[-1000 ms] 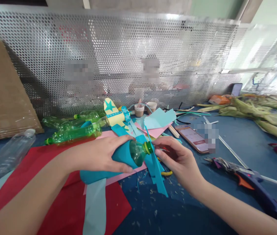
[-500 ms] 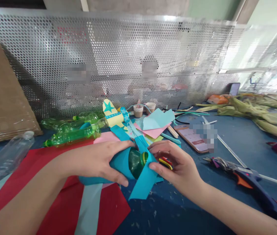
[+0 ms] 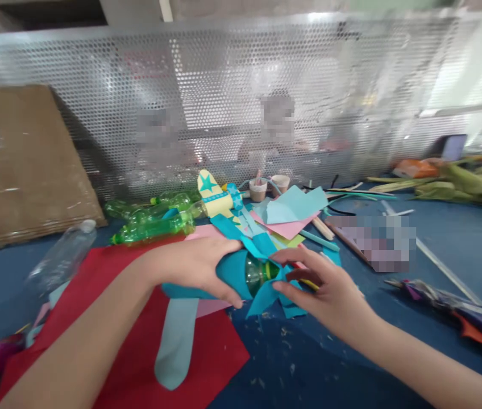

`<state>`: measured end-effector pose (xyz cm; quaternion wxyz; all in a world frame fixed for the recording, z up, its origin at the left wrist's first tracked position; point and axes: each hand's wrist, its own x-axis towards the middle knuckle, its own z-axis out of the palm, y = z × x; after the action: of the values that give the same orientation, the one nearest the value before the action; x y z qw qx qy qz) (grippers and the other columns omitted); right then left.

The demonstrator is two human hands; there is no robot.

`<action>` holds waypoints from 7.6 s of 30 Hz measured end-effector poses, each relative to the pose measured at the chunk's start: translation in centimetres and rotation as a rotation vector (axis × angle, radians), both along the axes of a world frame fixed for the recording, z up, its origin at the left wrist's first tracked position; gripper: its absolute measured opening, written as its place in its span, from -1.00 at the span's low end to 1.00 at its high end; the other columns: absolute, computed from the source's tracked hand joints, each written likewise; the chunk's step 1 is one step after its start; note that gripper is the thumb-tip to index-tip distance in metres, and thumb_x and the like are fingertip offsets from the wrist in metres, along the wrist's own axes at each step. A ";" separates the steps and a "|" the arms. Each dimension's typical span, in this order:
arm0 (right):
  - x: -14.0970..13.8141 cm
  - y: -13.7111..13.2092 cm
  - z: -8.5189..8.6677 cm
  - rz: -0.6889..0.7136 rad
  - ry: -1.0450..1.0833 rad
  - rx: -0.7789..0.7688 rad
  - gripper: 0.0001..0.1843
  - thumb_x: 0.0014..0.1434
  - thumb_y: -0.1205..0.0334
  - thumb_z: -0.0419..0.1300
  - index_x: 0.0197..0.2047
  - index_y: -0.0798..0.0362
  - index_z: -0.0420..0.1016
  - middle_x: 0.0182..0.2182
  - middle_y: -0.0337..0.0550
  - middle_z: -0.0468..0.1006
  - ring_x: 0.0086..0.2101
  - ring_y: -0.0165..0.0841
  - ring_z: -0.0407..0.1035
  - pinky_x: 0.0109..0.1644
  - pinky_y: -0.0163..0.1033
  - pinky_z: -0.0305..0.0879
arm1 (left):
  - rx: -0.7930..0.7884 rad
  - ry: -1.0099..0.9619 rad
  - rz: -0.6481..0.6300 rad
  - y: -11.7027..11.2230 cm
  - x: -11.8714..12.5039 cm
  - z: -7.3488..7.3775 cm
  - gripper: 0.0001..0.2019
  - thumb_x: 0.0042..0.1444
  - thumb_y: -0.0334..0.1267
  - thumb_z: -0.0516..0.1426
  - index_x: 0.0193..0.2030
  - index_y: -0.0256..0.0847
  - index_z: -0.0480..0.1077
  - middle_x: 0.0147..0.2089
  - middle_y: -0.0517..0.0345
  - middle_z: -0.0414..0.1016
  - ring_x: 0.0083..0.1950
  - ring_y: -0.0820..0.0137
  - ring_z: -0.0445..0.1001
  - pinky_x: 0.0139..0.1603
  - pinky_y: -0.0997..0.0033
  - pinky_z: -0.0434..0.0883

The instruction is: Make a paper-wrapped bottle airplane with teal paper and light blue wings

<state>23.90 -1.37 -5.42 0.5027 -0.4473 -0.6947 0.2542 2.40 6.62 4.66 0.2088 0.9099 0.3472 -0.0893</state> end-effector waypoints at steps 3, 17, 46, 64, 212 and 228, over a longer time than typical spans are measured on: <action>0.1 0.0 -0.6 -0.040 0.001 -0.049 -0.74 0.11 0.08 0.29 -0.11 -0.12 0.46 -0.22 -0.18 0.54 -0.36 -0.33 0.50 -0.32 -0.26 0.53 | -0.014 -0.005 -0.005 0.1 0.1 -0.1 -0.26 -0.18 0.26 0.23 0.10 -0.10 0.33 0.06 0.03 0.45 0.05 0.06 0.42 -0.04 0.26 0.35; 0.2 -0.2 -0.8 -0.091 0.082 -0.126 -0.70 0.03 -0.01 0.33 -0.19 -0.10 0.46 -0.30 -0.18 0.53 -0.49 -0.34 0.49 -0.51 -0.30 0.47 | -0.064 0.058 -0.026 0.5 -0.4 -0.2 -0.13 -0.15 0.30 0.21 0.27 -0.08 0.18 0.29 0.02 0.28 0.24 0.04 0.29 0.17 0.16 0.27; -0.2 0.3 0.4 0.027 0.125 0.144 -0.87 0.12 0.24 0.29 -0.30 -0.03 0.39 -0.30 -0.19 0.52 -0.30 -0.39 0.46 -0.32 -0.36 0.49 | -0.208 -0.230 -0.049 -0.1 0.2 -0.4 -0.16 -0.03 -0.01 0.30 0.36 0.30 -0.02 0.33 0.22 0.23 0.21 0.06 0.34 0.09 0.19 0.37; 0.0 0.0 1.4 -0.028 0.002 0.299 -0.84 0.19 0.37 0.22 -0.14 0.00 0.44 -0.24 -0.16 0.56 -0.21 -0.36 0.46 -0.14 -0.30 0.41 | -0.195 -0.285 -0.068 -0.1 -0.5 -0.6 -0.36 0.06 -0.05 0.26 0.28 0.19 0.15 0.15 0.16 0.39 0.01 0.21 0.46 -0.13 0.40 0.42; -0.4 -0.5 6.6 -0.163 -0.306 0.737 -0.91 0.23 0.33 0.16 -0.20 -0.04 0.34 -0.22 -0.16 0.59 -0.18 -0.30 0.50 0.14 0.05 0.29 | 0.504 -1.271 -0.235 -2.3 3.2 -6.3 -0.65 0.20 -0.40 0.13 0.08 -0.01 0.20 0.13 0.01 0.40 0.21 0.16 0.37 0.19 -0.03 0.36; 0.1 -0.3 5.4 -0.158 -0.406 0.813 -0.90 0.20 0.37 0.16 -0.19 0.01 0.38 -0.17 -0.02 0.57 -0.05 -0.16 0.47 0.11 0.06 0.38 | 0.535 -1.264 -0.258 -3.2 3.8 -5.7 -0.68 0.17 -0.50 0.06 -0.03 -0.03 0.16 -0.08 0.07 0.46 0.01 0.26 0.46 0.04 0.13 0.42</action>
<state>24.00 -1.70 -0.05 0.5089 -0.3060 -0.7862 -0.1710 6.18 3.43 -1.08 0.1272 0.8416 0.0584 0.5216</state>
